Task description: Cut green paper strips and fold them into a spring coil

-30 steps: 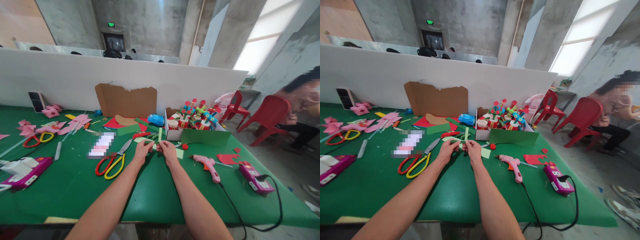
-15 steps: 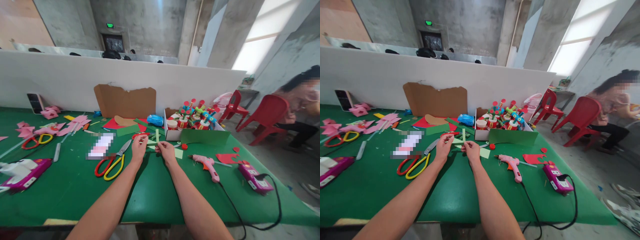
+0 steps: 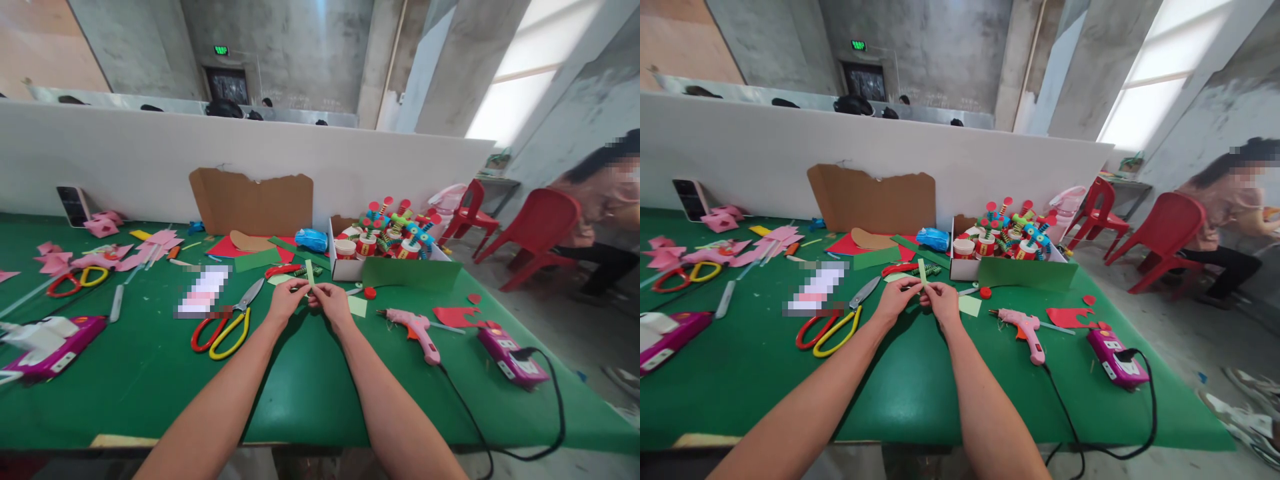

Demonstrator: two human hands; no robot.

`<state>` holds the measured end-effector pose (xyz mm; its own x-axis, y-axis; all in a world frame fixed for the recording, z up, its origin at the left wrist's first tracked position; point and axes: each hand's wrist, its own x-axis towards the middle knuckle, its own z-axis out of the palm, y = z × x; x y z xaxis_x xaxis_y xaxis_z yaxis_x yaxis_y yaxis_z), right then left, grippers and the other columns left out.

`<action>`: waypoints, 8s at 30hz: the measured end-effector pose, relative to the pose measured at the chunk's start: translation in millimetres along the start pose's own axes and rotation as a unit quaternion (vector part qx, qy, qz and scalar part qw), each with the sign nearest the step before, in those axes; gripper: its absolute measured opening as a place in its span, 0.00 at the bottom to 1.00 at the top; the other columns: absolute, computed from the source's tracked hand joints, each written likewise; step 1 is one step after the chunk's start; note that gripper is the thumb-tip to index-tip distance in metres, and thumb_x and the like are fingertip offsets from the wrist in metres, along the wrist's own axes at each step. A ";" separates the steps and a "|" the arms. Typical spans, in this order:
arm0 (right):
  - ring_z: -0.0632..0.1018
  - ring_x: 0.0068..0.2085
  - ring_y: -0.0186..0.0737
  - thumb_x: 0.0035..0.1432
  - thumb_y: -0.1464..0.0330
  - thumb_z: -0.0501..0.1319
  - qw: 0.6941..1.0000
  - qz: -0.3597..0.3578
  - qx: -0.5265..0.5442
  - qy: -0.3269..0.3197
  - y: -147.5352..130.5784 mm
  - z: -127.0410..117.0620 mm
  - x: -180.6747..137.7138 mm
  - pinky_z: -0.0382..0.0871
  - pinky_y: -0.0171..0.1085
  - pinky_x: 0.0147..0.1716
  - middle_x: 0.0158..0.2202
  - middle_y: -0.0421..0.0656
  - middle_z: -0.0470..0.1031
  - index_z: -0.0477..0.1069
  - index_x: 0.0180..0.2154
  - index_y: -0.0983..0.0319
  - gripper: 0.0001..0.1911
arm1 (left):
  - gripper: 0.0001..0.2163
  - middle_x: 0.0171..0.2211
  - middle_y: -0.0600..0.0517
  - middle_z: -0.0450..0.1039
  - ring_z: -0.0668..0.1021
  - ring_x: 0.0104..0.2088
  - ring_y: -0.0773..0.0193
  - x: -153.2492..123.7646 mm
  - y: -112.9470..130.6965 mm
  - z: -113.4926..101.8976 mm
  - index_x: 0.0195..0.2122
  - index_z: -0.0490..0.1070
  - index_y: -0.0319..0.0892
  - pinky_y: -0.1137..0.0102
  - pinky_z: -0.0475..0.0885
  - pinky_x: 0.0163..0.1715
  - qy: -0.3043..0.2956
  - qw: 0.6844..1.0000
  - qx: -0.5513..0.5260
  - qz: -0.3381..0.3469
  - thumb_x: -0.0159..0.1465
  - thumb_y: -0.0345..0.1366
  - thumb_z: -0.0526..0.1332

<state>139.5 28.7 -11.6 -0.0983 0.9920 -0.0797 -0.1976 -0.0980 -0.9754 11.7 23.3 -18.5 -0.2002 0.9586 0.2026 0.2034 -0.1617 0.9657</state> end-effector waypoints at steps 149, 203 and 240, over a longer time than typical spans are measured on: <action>0.70 0.20 0.28 0.34 0.61 0.73 0.998 0.006 0.057 0.005 -7.9 -1.6 -3.6 0.68 0.30 0.23 0.18 0.35 0.71 0.72 0.22 0.63 0.15 | 0.12 0.19 0.53 0.72 0.71 0.23 0.68 -8.8 10.0 6.8 0.20 0.73 0.38 0.73 0.65 0.25 -0.008 0.985 -0.145 -0.097 0.43 0.42 0.67; 0.69 0.23 0.32 0.38 0.57 0.68 0.996 -0.052 0.060 0.045 8.5 12.1 1.1 0.66 0.34 0.27 0.19 0.35 0.70 0.72 0.24 0.62 0.15 | 0.11 0.20 0.52 0.74 0.72 0.22 0.66 -3.6 4.0 8.5 0.21 0.75 0.38 0.72 0.67 0.26 -0.017 0.979 -0.176 -0.100 0.42 0.41 0.69; 0.73 0.23 0.31 0.34 0.68 0.72 0.998 -0.043 0.047 0.012 7.5 10.5 20.1 0.73 0.37 0.32 0.19 0.35 0.72 0.69 0.23 0.61 0.14 | 0.14 0.19 0.52 0.71 0.72 0.21 0.68 11.2 -10.9 9.1 0.20 0.72 0.38 0.70 0.68 0.27 -0.008 0.963 -0.246 -0.110 0.40 0.41 0.71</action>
<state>125.8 47.1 -18.4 -0.0544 0.9985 -0.0022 -0.2946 -0.0182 -0.9554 16.0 38.0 -28.3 -0.1706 0.9852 -0.0136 -0.3223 -0.0427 0.9457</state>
